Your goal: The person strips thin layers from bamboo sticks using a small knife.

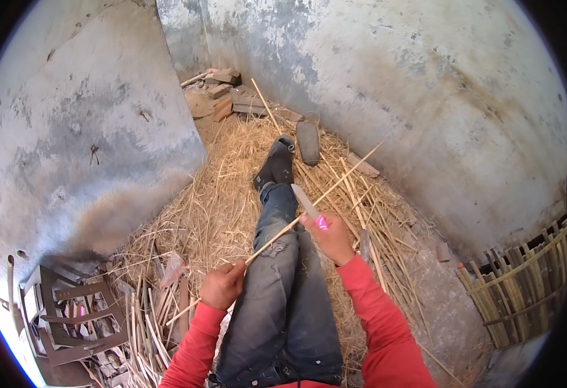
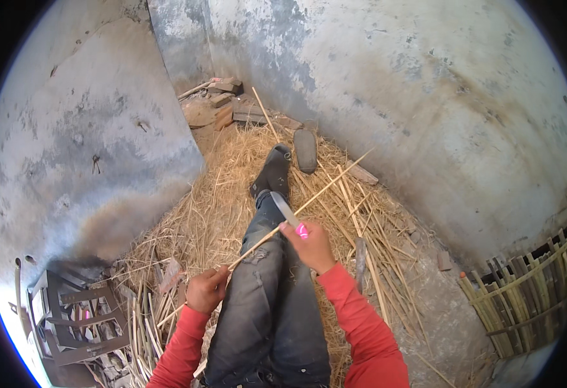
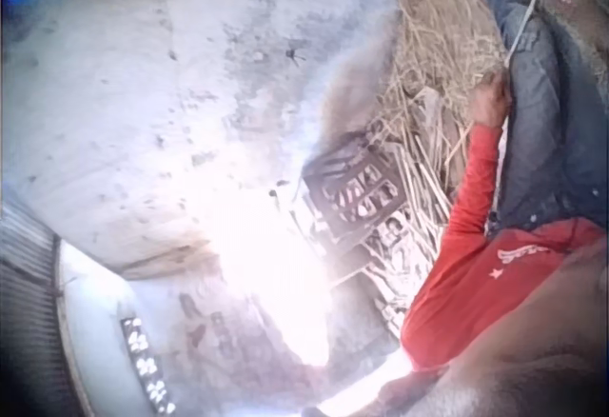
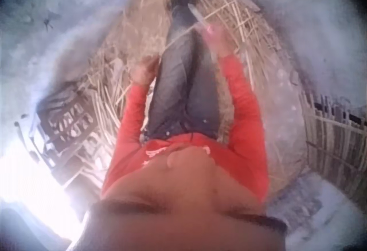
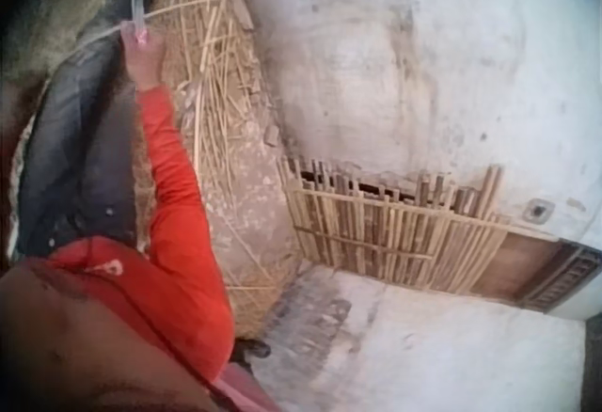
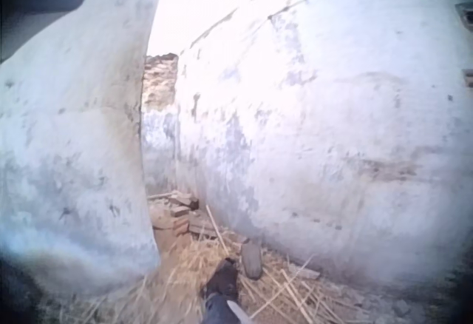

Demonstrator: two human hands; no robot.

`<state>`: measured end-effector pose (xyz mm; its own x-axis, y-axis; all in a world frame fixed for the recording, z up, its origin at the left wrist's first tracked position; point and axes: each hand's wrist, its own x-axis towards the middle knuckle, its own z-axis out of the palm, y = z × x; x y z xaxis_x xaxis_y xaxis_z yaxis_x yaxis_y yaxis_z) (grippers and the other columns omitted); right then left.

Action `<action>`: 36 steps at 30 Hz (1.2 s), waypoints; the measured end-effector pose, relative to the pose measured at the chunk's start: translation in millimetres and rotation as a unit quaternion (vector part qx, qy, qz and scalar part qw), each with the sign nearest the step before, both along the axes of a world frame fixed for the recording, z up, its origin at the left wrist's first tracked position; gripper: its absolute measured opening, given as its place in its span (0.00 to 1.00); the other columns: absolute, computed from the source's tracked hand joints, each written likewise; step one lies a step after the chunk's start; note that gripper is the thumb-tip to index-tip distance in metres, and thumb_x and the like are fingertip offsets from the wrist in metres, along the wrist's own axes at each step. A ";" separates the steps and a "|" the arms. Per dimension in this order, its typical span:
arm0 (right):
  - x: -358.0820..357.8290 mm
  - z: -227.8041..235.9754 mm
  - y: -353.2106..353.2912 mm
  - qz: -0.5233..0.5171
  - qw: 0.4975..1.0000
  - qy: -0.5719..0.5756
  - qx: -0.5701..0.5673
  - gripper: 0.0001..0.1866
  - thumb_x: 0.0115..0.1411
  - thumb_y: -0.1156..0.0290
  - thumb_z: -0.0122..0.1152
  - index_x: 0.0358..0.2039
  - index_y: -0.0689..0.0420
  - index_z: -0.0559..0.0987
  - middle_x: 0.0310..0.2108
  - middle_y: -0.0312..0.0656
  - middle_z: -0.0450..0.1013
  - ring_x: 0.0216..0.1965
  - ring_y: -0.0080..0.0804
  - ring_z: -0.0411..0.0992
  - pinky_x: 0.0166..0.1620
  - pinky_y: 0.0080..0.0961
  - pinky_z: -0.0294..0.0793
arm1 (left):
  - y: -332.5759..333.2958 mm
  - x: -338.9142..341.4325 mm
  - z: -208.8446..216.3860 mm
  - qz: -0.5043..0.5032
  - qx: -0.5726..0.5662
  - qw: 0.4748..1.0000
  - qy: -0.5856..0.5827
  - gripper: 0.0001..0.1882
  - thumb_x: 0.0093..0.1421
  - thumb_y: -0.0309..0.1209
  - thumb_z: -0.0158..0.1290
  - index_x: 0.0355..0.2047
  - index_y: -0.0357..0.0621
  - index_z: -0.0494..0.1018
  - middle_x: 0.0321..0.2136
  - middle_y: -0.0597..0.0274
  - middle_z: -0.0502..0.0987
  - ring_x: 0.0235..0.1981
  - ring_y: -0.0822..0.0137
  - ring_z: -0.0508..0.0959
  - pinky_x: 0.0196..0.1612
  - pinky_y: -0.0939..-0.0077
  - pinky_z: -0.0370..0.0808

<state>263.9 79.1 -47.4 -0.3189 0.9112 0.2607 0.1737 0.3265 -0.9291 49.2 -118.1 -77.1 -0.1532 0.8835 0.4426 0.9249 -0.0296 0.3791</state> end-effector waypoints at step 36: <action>14.9 -34.5 53.6 -0.153 0.962 -0.191 0.118 0.25 0.73 0.56 0.48 0.29 0.63 0.80 0.21 0.61 0.71 0.25 0.65 0.71 0.29 0.53 0.68 | -10.6 -5.2 -22.2 -0.002 0.008 0.998 0.061 0.17 0.58 0.25 0.57 0.49 0.51 0.79 0.22 0.60 0.71 0.19 0.56 0.77 0.22 0.60 0.73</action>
<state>278.7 132.7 -81.9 -0.1576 0.9077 0.3890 0.6089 0.3994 -0.6853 44.0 -128.8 -99.3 -0.0934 0.8764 0.4724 0.9639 -0.0391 0.2632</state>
